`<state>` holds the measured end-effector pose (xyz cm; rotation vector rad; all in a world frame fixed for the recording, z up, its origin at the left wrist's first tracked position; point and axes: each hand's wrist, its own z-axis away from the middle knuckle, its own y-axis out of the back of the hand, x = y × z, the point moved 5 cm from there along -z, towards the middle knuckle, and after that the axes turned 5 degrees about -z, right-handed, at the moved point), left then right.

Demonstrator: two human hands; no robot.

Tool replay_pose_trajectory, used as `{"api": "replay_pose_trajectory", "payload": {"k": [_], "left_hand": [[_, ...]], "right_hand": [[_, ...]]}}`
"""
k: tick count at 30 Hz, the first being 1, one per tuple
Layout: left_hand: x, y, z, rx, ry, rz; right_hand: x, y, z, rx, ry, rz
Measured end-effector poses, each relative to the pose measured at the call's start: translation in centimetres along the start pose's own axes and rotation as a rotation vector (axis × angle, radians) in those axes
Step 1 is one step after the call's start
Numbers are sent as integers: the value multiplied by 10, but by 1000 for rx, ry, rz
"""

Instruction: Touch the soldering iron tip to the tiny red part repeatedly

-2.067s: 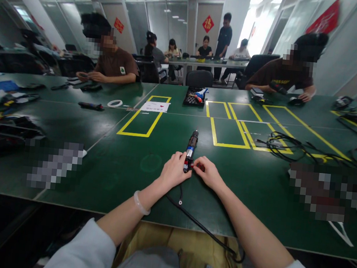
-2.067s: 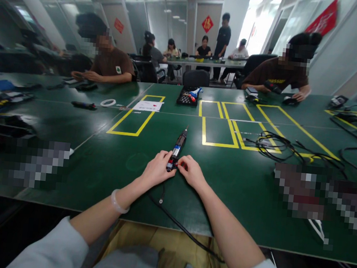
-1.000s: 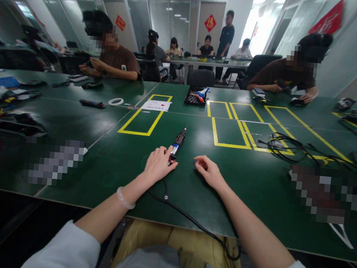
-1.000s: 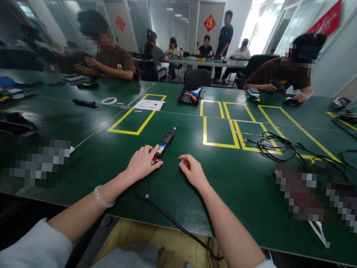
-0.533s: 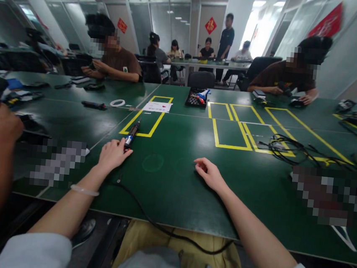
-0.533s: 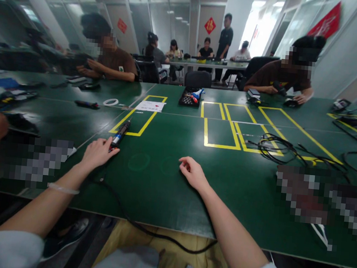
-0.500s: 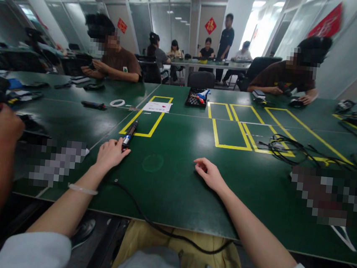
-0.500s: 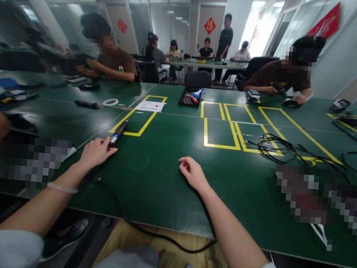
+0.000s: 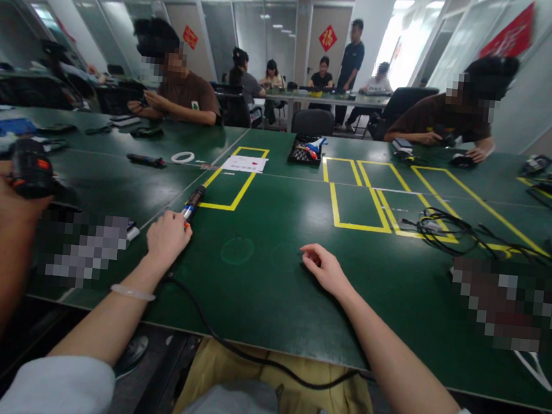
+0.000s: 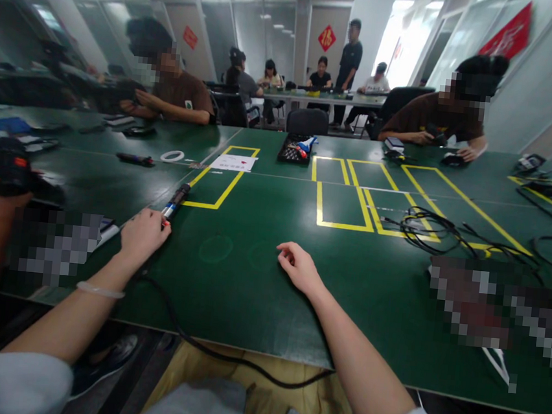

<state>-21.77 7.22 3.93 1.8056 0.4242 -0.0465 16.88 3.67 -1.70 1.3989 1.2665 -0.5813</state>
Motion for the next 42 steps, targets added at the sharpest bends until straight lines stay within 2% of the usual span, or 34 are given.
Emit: {"api": "replay_pose_trajectory", "payload": {"k": [2,4,7,10,12,14,16,18,21,27,31,42], "left_hand": [[5,7,-2,-4,39,60],[20,16,-3,-22,33,189],[67,28,5,-109,-138,551],[135,37,25,-340,-415,1003],[174,39,42,-546,-514,1237],[204,39,56,-707,-561,1370],[222,40,67,-799,-607,1421],[230,40,74,-848,-642,1440],[231,37,77,-870,-612,1476],[228,20,75,-872,-437,1580],[231,14,75,-883,-439,1587],[232,12,75,-848,-457,1564]], "right_hand": [[0,-1,0,-3,1,1],[0,-2,-1,-8,2,-2],[1,-2,-1,-6,-5,-14],[0,-2,0,-15,-9,-37],[0,-3,0,-36,-11,-69],[-1,-5,0,-76,-15,-117],[-2,-8,1,-124,-17,-160],[-2,-10,1,-159,-21,-193],[0,-12,0,-168,-42,-222],[8,-8,-1,-61,-59,-224],[10,-5,-1,-18,-74,-217],[-9,-8,1,-14,72,89]]}}
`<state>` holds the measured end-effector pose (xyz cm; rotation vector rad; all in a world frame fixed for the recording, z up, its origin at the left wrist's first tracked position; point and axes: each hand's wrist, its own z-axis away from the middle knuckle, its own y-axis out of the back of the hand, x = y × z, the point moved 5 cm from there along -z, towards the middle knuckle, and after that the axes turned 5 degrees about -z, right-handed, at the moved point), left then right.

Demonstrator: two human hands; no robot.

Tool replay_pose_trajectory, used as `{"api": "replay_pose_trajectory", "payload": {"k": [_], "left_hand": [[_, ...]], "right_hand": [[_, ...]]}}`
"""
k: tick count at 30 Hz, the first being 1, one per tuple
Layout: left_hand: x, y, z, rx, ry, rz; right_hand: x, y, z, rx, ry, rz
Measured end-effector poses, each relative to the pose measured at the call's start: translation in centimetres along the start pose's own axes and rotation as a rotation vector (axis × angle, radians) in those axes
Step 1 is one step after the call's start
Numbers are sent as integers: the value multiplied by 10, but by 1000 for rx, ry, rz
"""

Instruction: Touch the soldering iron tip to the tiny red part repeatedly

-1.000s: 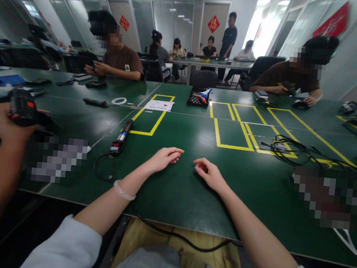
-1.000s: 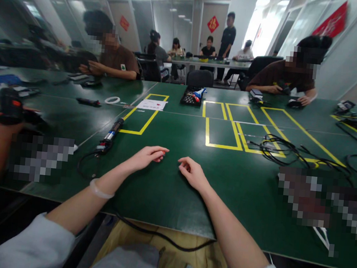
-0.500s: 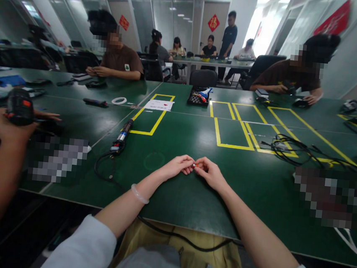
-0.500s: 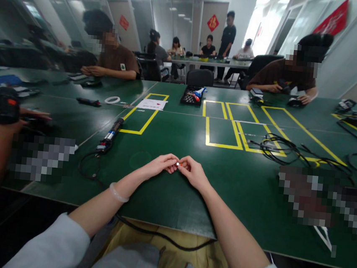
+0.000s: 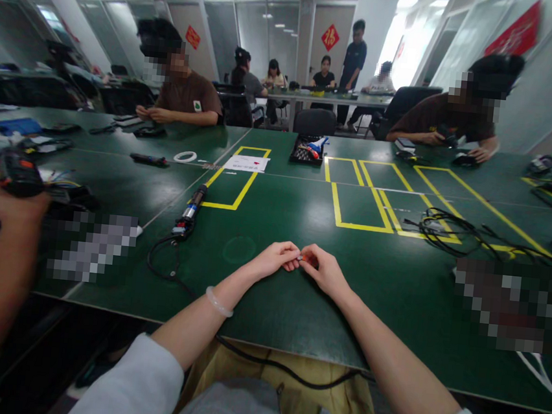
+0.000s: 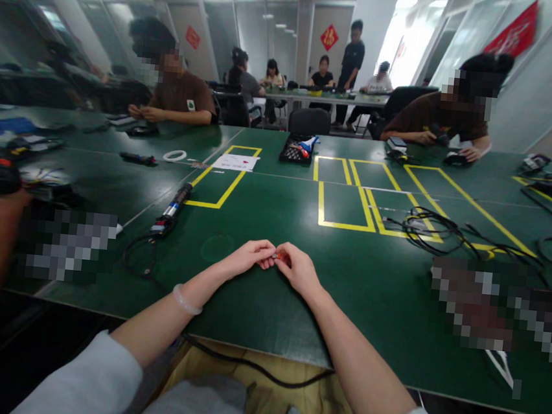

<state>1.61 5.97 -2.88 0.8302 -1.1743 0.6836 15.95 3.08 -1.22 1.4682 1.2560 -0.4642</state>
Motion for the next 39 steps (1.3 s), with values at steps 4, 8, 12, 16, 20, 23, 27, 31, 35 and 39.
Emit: {"api": "replay_pose_trajectory", "payload": {"k": [4,8,12,16,20,23,27,31,35,39], "left_hand": [[2,0,2,-2,-1,42],[3,0,4,-5,-17,72],[2,0,2,1,-59,44],[3,-1,1,-5,-88,18],[9,17,9,20,-61,-122],[14,57,22,172,-105,-437],[14,138,53,638,-52,-1058],[-1,209,87,850,243,-1344],[-26,251,111,708,500,-1331],[-44,267,119,653,509,-1298]], "right_hand": [[0,0,0,7,-13,-40],[7,3,-1,40,-64,-138],[16,3,-2,51,-127,-173],[19,3,-4,22,-139,-160],[19,4,-3,9,-150,-157],[19,4,-3,-5,-161,-139],[18,5,-3,3,-169,-130],[17,5,-2,10,-164,-149],[15,6,-3,10,-166,-152],[15,6,-3,10,-171,-148]]}}
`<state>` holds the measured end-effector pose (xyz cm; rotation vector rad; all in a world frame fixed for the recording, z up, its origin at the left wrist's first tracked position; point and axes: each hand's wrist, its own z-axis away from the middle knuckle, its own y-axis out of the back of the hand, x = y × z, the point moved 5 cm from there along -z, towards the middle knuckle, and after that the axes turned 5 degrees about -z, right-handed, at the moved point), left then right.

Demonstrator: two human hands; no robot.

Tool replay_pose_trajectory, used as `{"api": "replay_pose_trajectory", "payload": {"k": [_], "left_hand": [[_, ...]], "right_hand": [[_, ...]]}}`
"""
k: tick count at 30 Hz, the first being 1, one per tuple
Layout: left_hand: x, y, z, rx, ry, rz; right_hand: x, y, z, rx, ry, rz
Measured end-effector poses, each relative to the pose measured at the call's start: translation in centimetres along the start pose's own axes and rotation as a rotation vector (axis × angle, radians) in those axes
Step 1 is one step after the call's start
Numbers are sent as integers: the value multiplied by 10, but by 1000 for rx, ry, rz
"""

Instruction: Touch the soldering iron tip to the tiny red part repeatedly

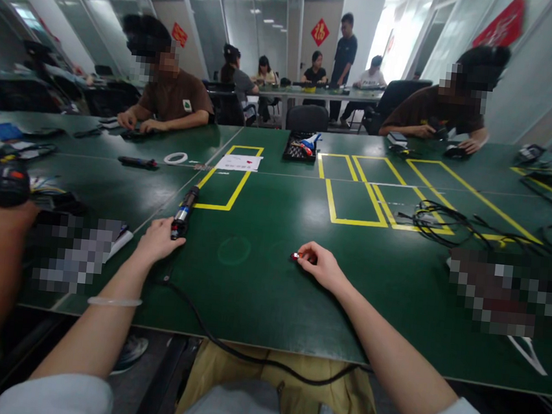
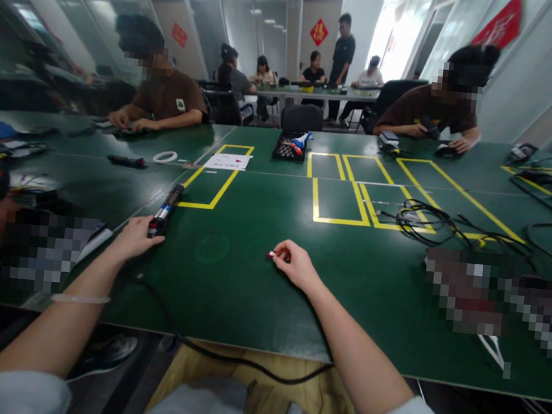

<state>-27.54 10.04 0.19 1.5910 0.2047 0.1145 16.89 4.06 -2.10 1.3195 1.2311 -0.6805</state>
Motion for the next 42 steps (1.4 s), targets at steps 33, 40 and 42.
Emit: {"api": "replay_pose_trajectory", "payload": {"k": [33,40,42], "left_hand": [[283,25,129,148,-589,268],[284,23,128,148,-595,286],[286,23,128,155,-590,273]], "right_hand": [[-3,1,1,42,175,227],[-7,4,1,67,148,195],[-9,5,1,79,141,196]]}}
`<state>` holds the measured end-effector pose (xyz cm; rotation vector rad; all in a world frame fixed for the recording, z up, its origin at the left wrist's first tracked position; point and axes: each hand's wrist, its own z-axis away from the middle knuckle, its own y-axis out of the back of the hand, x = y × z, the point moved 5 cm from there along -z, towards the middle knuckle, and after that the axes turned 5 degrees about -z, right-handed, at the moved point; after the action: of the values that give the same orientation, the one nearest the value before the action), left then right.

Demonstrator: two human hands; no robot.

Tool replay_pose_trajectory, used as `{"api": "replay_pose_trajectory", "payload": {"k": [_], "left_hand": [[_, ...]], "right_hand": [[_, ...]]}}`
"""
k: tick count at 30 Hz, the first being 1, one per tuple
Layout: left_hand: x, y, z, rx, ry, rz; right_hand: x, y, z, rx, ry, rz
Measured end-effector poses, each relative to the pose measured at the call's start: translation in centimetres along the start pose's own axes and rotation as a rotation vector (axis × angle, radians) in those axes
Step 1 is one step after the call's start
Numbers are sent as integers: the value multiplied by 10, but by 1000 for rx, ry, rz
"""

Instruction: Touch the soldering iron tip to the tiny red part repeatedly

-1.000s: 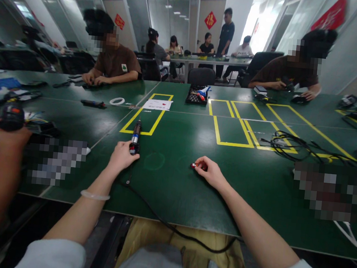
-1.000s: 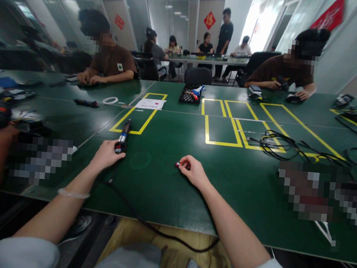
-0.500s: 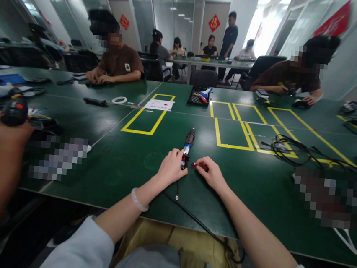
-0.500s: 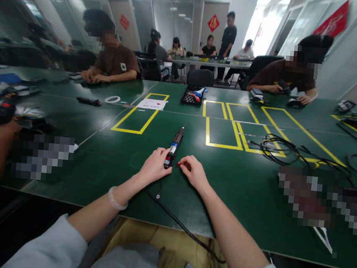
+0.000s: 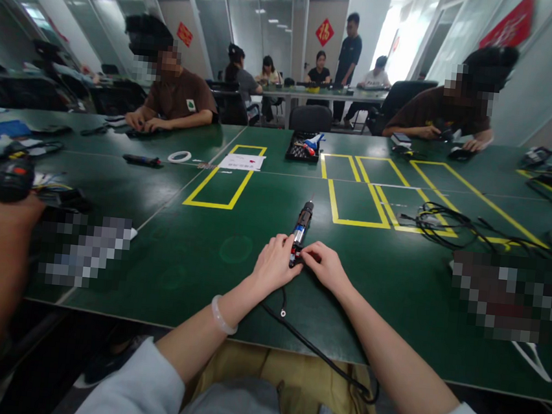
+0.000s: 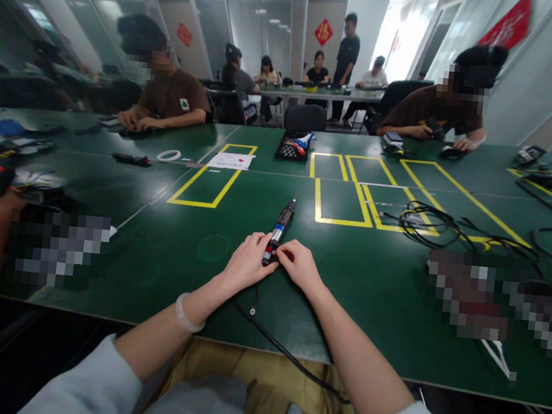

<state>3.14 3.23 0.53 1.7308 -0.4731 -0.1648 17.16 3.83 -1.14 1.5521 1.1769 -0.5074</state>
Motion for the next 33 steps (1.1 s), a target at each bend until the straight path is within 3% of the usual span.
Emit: {"api": "replay_pose_trajectory", "payload": {"k": [9,15,19,29,33], "left_hand": [[3,5,-10,57,10,-161],[-27,15,-1,31,-40,-206],[-72,28,9,-3,38,-296],[-232,61,50,-44,414,-577],[-273,71,66,-57,494,-658]], "right_hand": [[8,4,2,48,-76,-119],[11,3,2,11,-114,-155],[11,4,2,-3,-121,-156],[3,0,3,-49,-109,-98],[4,-4,3,-66,-93,-112]]}}
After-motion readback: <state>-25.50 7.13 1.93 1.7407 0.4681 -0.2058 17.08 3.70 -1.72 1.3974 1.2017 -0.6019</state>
